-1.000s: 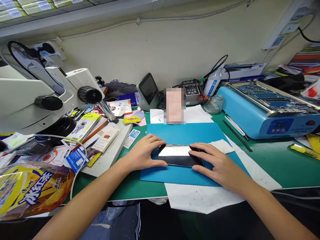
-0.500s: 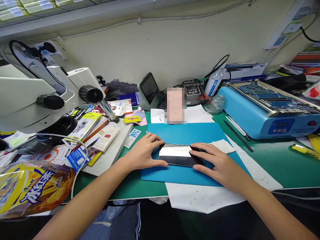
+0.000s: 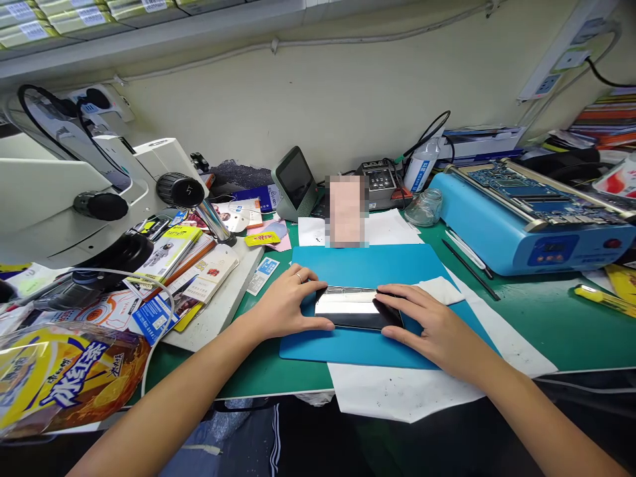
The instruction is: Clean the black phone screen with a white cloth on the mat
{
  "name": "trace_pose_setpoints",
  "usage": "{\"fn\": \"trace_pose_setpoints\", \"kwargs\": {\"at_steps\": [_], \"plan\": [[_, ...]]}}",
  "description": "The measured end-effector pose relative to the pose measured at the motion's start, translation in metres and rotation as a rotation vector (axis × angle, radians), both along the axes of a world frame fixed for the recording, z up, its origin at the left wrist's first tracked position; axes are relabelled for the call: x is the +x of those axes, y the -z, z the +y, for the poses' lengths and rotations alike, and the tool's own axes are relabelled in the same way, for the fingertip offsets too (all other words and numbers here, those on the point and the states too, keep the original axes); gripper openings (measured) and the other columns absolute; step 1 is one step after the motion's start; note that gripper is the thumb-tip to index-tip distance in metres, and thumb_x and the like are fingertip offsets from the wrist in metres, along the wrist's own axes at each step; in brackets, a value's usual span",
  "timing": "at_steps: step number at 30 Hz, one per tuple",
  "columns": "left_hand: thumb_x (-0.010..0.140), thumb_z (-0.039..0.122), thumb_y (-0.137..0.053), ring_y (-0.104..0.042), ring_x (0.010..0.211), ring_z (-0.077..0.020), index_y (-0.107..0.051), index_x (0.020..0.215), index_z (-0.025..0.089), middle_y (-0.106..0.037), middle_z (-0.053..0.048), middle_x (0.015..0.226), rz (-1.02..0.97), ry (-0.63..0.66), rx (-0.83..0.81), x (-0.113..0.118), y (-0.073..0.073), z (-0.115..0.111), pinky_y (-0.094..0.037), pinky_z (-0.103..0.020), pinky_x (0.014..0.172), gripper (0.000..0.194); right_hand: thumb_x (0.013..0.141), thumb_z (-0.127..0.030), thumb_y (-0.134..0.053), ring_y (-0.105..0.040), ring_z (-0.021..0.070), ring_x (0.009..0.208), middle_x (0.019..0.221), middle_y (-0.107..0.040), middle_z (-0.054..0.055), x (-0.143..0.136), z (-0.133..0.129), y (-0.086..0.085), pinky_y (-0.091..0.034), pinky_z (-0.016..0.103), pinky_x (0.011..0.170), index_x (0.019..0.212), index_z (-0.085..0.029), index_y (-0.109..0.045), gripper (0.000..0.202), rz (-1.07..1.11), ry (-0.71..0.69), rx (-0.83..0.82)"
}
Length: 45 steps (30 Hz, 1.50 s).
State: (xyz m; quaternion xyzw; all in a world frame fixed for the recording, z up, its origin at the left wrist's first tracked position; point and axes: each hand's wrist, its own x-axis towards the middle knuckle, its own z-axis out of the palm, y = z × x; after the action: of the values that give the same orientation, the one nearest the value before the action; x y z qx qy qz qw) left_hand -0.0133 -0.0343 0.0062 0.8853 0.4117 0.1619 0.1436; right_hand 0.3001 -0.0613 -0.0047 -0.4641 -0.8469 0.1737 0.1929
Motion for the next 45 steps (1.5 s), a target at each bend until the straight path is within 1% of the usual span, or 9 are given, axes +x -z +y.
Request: {"fn": "trace_pose_setpoints", "kwargs": {"at_steps": [6,13,16,21,25,32,35,40,45], "plan": [[0.078,0.071,-0.072,-0.055,0.107,-0.0288,-0.065,0.132,0.02,-0.063,-0.011,0.119,0.0,0.0,0.0,-0.0006,0.0022,0.0004,-0.05,-0.044,0.094,0.075,0.094,-0.062,-0.054,-0.057,0.0325,0.131,0.145,-0.059,0.01,0.0007,-0.0005,0.0018,-0.057,0.05,0.1,0.141,-0.03,-0.06,0.057,0.008,0.024,-0.043],[0.079,0.069,-0.073,-0.054,0.107,-0.0283,-0.064,0.132,0.018,-0.063,-0.011,0.118,-0.007,0.001,-0.011,0.0005,0.0006,-0.0001,-0.05,-0.045,0.095,0.074,0.093,-0.062,-0.055,-0.058,0.0335,0.13,0.145,-0.06,0.01,0.0006,0.0001,0.0033,-0.057,0.05,0.099,0.142,-0.03,-0.058,0.059,-0.013,0.037,-0.013],[0.078,0.07,-0.073,-0.054,0.107,-0.0288,-0.064,0.132,0.019,-0.063,-0.011,0.119,-0.003,-0.001,-0.017,0.0005,0.0005,0.0001,-0.05,-0.046,0.095,0.075,0.093,-0.062,-0.055,-0.058,0.034,0.129,0.145,-0.059,0.011,0.0006,0.0,0.0035,-0.057,0.051,0.099,0.144,-0.03,-0.057,0.06,-0.019,0.045,0.0],[0.074,0.073,-0.074,-0.054,0.108,-0.0292,-0.064,0.133,0.02,-0.062,-0.011,0.12,0.001,0.003,-0.015,-0.0001,0.0025,0.0005,-0.05,-0.046,0.095,0.08,0.093,-0.063,-0.055,-0.059,0.0337,0.129,0.144,-0.061,0.011,0.0,0.0,0.0027,-0.056,0.051,0.1,0.142,-0.029,-0.059,0.06,-0.015,0.04,-0.007],[0.074,0.073,-0.074,-0.054,0.108,-0.0295,-0.064,0.133,0.022,-0.062,-0.011,0.12,0.009,0.002,0.003,0.0002,0.0031,0.0005,-0.051,-0.047,0.095,0.078,0.093,-0.061,-0.056,-0.059,0.0342,0.129,0.142,-0.062,0.011,-0.0002,0.0005,0.0028,-0.055,0.053,0.102,0.139,-0.029,-0.062,0.056,-0.013,0.012,0.032],[0.073,0.073,-0.075,-0.054,0.109,-0.0296,-0.063,0.134,0.021,-0.062,-0.011,0.121,0.006,0.004,-0.006,-0.0004,0.003,0.001,-0.051,-0.045,0.095,0.082,0.094,-0.059,-0.055,-0.06,0.0341,0.128,0.141,-0.064,0.011,0.0002,0.0001,0.0039,-0.055,0.054,0.103,0.136,-0.025,-0.065,0.054,-0.017,-0.008,0.076],[0.072,0.072,-0.076,-0.055,0.108,-0.0296,-0.064,0.134,0.02,-0.062,-0.011,0.12,-0.001,0.008,-0.004,-0.0008,0.0033,0.0013,-0.051,-0.046,0.094,0.082,0.094,-0.058,-0.056,-0.06,0.0341,0.129,0.142,-0.063,0.01,0.0008,-0.0004,0.0042,-0.055,0.054,0.102,0.136,-0.027,-0.065,0.053,-0.015,-0.005,0.076],[0.07,0.073,-0.077,-0.055,0.106,-0.0296,-0.064,0.133,0.023,-0.063,-0.011,0.118,-0.013,0.021,0.008,-0.0015,0.0055,0.0028,-0.052,-0.047,0.094,0.082,0.093,-0.059,-0.058,-0.06,0.0343,0.128,0.141,-0.064,0.01,0.0014,-0.0002,0.0052,-0.056,0.053,0.101,0.137,-0.029,-0.064,0.054,-0.005,0.0,0.074],[0.069,0.073,-0.077,-0.055,0.105,-0.0295,-0.064,0.133,0.022,-0.062,-0.011,0.117,-0.018,0.032,0.022,-0.0031,0.0078,0.0044,-0.052,-0.046,0.094,0.082,0.093,-0.061,-0.056,-0.061,0.0338,0.126,0.14,-0.064,0.01,0.0015,0.0007,0.0054,-0.057,0.053,0.1,0.135,-0.028,-0.066,0.054,0.003,-0.009,0.075]]}}
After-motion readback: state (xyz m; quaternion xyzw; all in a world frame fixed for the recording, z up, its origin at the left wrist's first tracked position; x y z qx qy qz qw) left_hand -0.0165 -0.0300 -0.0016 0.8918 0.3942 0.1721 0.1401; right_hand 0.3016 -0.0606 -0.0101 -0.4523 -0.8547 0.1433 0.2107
